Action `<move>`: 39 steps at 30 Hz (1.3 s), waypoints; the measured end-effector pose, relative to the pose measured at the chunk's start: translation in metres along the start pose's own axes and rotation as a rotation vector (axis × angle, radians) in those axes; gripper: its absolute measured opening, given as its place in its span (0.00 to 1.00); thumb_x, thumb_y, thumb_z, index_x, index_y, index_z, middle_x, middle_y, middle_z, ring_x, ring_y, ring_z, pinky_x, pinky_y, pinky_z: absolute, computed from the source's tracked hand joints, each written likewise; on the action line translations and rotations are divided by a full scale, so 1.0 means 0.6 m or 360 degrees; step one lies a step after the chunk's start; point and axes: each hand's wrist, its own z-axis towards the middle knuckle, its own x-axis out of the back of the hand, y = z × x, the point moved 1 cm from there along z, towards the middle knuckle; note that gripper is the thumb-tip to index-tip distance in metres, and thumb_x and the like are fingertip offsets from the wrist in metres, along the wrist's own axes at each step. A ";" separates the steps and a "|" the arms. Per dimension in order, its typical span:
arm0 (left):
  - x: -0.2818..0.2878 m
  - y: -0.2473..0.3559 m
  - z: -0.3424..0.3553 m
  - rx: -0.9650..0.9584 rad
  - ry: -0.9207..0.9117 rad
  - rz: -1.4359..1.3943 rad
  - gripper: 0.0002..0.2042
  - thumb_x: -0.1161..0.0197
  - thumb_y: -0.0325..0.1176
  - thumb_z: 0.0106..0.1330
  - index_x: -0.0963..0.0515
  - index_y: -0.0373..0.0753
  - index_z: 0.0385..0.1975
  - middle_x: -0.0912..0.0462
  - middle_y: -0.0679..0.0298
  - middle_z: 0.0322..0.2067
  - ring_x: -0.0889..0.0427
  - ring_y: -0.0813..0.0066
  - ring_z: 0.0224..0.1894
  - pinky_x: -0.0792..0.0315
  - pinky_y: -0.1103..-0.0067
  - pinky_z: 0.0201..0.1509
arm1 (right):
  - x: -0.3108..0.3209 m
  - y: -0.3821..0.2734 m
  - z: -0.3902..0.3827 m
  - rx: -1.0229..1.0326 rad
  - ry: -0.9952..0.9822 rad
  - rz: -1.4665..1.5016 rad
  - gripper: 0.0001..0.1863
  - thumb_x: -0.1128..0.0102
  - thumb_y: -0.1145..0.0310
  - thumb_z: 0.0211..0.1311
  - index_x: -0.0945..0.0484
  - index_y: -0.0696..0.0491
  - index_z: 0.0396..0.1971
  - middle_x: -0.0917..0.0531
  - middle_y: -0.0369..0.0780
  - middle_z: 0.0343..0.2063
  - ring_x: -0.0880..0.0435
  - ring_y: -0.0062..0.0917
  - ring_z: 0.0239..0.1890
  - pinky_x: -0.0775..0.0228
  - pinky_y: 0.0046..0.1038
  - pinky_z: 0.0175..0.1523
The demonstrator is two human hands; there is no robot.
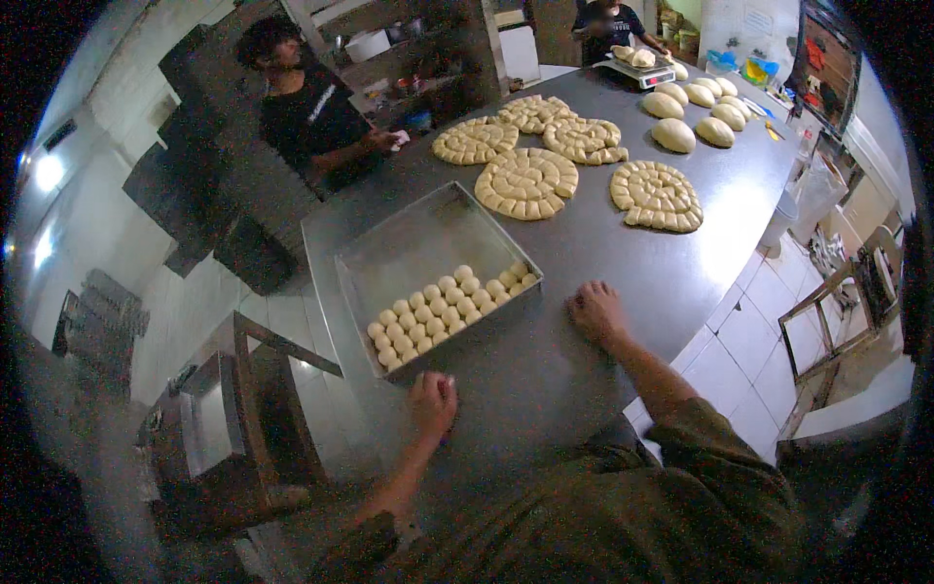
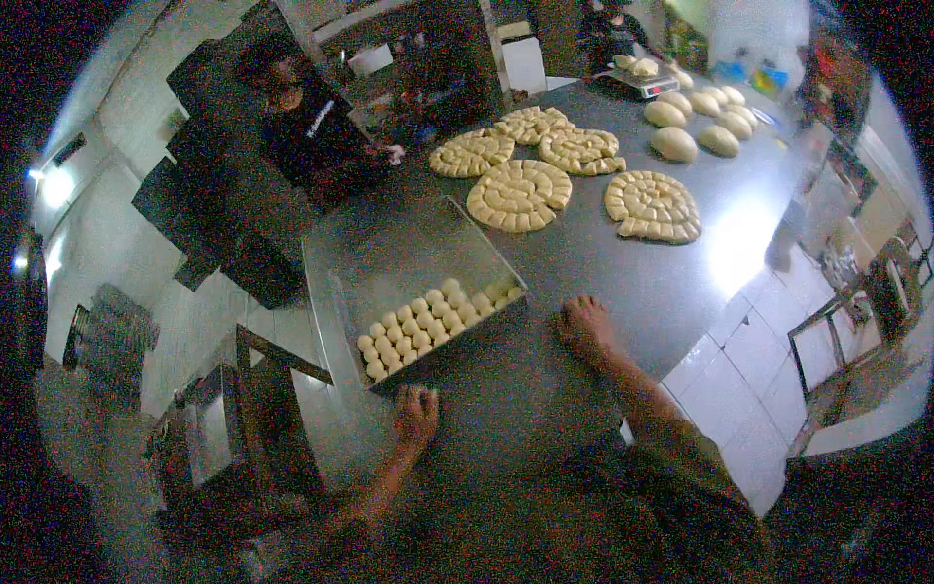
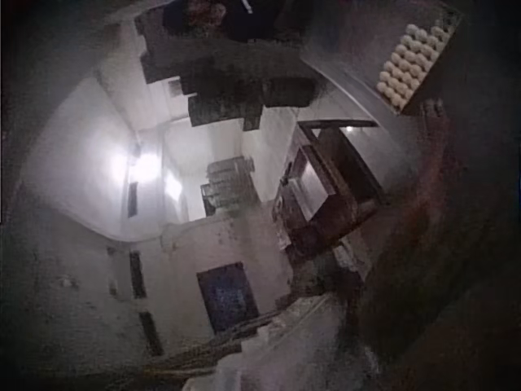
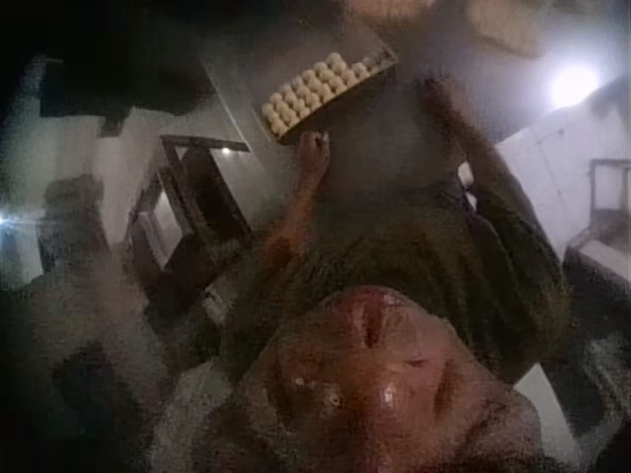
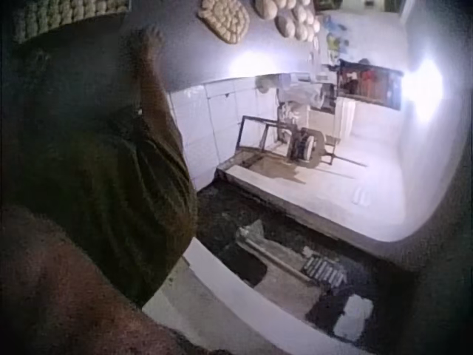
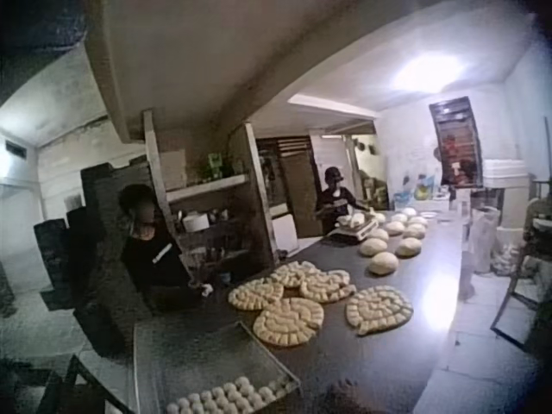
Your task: The person shapes small portions of dough into balls by hand and places them into a metal tray in rows.
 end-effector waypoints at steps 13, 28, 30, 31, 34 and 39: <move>-0.024 -0.001 -0.023 -0.0655 0.0939 0.0181 0.07 0.40 0.34 0.70 0.23 0.37 0.39 0.20 0.52 0.41 0.20 0.48 0.45 0.24 0.57 0.44 | -0.045 -0.094 -0.069 -0.0034 0.0063 0.0213 0.11 0.44 0.64 0.67 0.21 0.57 0.40 0.21 0.50 0.41 0.24 0.48 0.50 0.31 0.47 0.57; -0.038 -0.141 -0.059 -0.0344 0.0506 -0.0223 0.06 0.38 0.32 0.67 0.27 0.38 0.32 0.24 0.49 0.37 0.22 0.45 0.36 0.26 0.57 0.42 | 0.033 -0.094 -0.132 0.0250 0.0177 0.0443 0.08 0.41 0.69 0.63 0.23 0.57 0.37 0.21 0.48 0.38 0.23 0.46 0.47 0.33 0.48 0.59; -0.049 -0.128 -0.056 -0.0069 0.0351 -0.0139 0.07 0.38 0.33 0.68 0.27 0.37 0.33 0.23 0.49 0.39 0.22 0.45 0.38 0.26 0.58 0.46 | 0.024 -0.076 -0.095 -0.0042 0.0055 0.0373 0.08 0.40 0.69 0.62 0.22 0.57 0.38 0.21 0.47 0.38 0.23 0.46 0.46 0.34 0.48 0.58; -0.025 -0.092 -0.022 0.0014 0.0331 -0.0182 0.07 0.38 0.33 0.69 0.26 0.37 0.34 0.23 0.49 0.39 0.22 0.46 0.40 0.26 0.58 0.49 | 0.004 -0.089 -0.089 -0.0021 0.0097 0.0390 0.08 0.40 0.70 0.62 0.22 0.56 0.38 0.20 0.47 0.38 0.23 0.45 0.46 0.33 0.48 0.58; -0.040 -0.048 -0.068 0.0199 0.0240 -0.0684 0.13 0.42 0.36 0.73 0.26 0.34 0.50 0.23 0.47 0.52 0.23 0.49 0.54 0.29 0.61 0.61 | -0.018 -0.102 -0.110 0.0203 -0.0039 0.0069 0.08 0.40 0.71 0.61 0.20 0.56 0.39 0.19 0.46 0.39 0.23 0.45 0.47 0.32 0.48 0.56; 0.015 -0.174 -0.092 0.0916 0.1244 -0.0698 0.28 0.51 0.37 0.78 0.43 0.27 0.71 0.35 0.41 0.68 0.36 0.41 0.70 0.44 0.58 0.76 | 0.075 -0.122 -0.124 -0.0452 -0.0240 0.0441 0.14 0.34 0.61 0.65 0.18 0.54 0.45 0.14 0.44 0.41 0.14 0.40 0.38 0.22 0.40 0.43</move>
